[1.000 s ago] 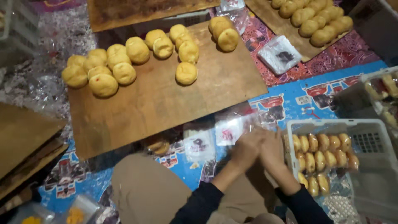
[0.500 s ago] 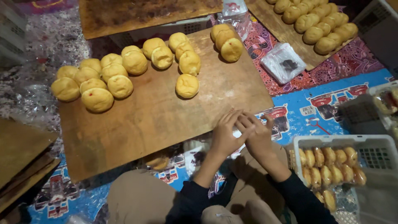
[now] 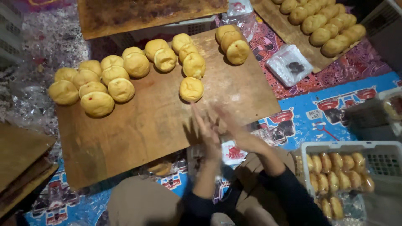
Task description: The person sits on the floor and individually wraps small baked buns in clear plastic bags. They pick each bun from a wooden board, place it into a bag, and then put the packaged bun into a white plastic crate.
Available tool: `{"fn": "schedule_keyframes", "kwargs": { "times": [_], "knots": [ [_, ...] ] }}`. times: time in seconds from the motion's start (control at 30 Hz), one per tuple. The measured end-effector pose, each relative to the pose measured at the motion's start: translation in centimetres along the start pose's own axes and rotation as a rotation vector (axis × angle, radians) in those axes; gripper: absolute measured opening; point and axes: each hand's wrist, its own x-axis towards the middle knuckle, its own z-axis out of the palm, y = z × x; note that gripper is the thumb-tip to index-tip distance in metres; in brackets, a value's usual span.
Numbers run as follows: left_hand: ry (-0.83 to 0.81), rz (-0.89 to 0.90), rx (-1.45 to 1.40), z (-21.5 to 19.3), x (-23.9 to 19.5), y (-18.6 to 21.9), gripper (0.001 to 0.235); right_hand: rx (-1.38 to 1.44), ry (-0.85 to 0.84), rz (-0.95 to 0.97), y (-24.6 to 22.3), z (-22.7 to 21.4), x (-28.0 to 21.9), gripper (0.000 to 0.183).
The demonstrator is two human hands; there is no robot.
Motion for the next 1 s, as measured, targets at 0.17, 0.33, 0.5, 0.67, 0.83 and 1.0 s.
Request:
{"fn": "schedule_keyframes", "kwargs": {
  "times": [0.17,0.33,0.5,0.67,0.83,1.0],
  "knots": [
    [0.133,0.081,-0.459,-10.4,9.4,4.4,0.012,-0.022,-0.125,0.047,5.4,-5.2,10.5,0.038],
    [0.27,-0.021,-0.52,-12.4,5.9,8.0,0.014,-0.543,0.332,0.209,15.3,-11.6,15.1,0.089],
    [0.187,-0.101,-0.515,-9.5,2.2,10.5,0.027,-0.644,0.556,0.31,17.5,-7.7,6.4,0.05],
    [0.074,-0.204,-0.759,-8.6,1.3,8.9,0.032,0.813,0.959,0.433,9.6,-1.0,-1.5,0.069],
    [-0.045,-0.195,-0.981,-8.7,-0.9,6.5,0.032,0.867,0.371,0.04,-3.9,5.5,-12.0,0.074],
    [-0.281,0.067,-0.721,-5.4,-8.2,6.8,0.053,0.598,0.479,0.26,-13.6,9.0,-10.9,0.075]
  ]
}}
